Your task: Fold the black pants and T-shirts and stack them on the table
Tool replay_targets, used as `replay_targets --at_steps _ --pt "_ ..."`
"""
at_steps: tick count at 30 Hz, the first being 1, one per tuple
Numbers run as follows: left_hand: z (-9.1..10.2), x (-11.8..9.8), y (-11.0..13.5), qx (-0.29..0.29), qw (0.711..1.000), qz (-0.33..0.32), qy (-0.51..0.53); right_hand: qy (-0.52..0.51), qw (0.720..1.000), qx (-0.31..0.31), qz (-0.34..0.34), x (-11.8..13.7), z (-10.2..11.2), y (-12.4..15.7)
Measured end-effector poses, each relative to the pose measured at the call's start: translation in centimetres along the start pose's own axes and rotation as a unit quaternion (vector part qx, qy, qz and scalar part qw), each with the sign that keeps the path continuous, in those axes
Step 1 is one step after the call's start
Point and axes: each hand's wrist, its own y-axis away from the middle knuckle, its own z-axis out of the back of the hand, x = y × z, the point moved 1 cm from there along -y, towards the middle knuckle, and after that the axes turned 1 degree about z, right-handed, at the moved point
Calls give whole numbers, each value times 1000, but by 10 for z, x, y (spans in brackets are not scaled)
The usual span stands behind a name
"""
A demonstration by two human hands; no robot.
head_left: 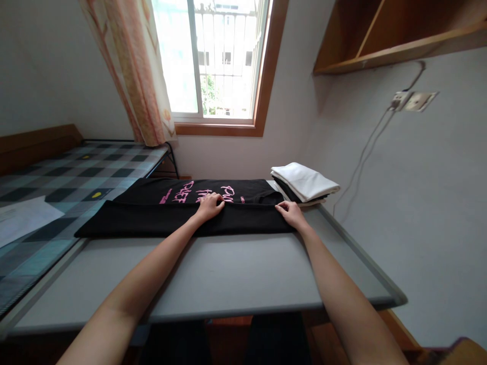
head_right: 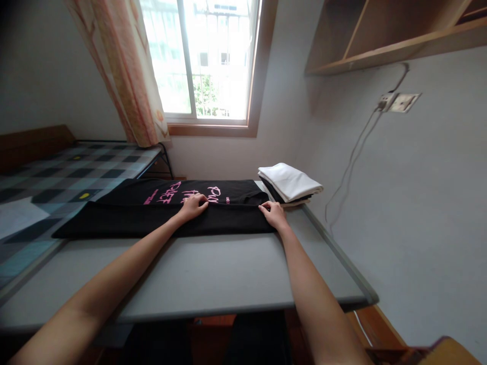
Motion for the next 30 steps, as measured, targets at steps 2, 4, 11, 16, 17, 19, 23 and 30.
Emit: replay_targets --at_steps 2,4,11,16,17,19,23,30 --pt "1 -1 1 -10 1000 -11 -17 20 1000 -2 -12 2 -1 1" --pt "0 -1 2 -10 999 -21 -44 55 998 -5 -25 5 -3 3" --pt "2 -13 10 -38 990 -88 -106 114 992 -31 -54 17 -1 11" --pt "-5 -36 23 0 978 -201 -49 143 986 -48 -69 22 3 16" --pt "-8 -39 26 10 978 -205 -45 148 985 -49 -68 23 3 17" --pt "-12 -43 30 24 979 -199 -44 153 985 -52 -62 24 5 18" --pt "-16 -42 33 39 982 -182 -35 167 982 -81 -38 28 11 23" --pt "-17 -40 33 35 982 -182 -31 103 972 -82 194 63 1 36"
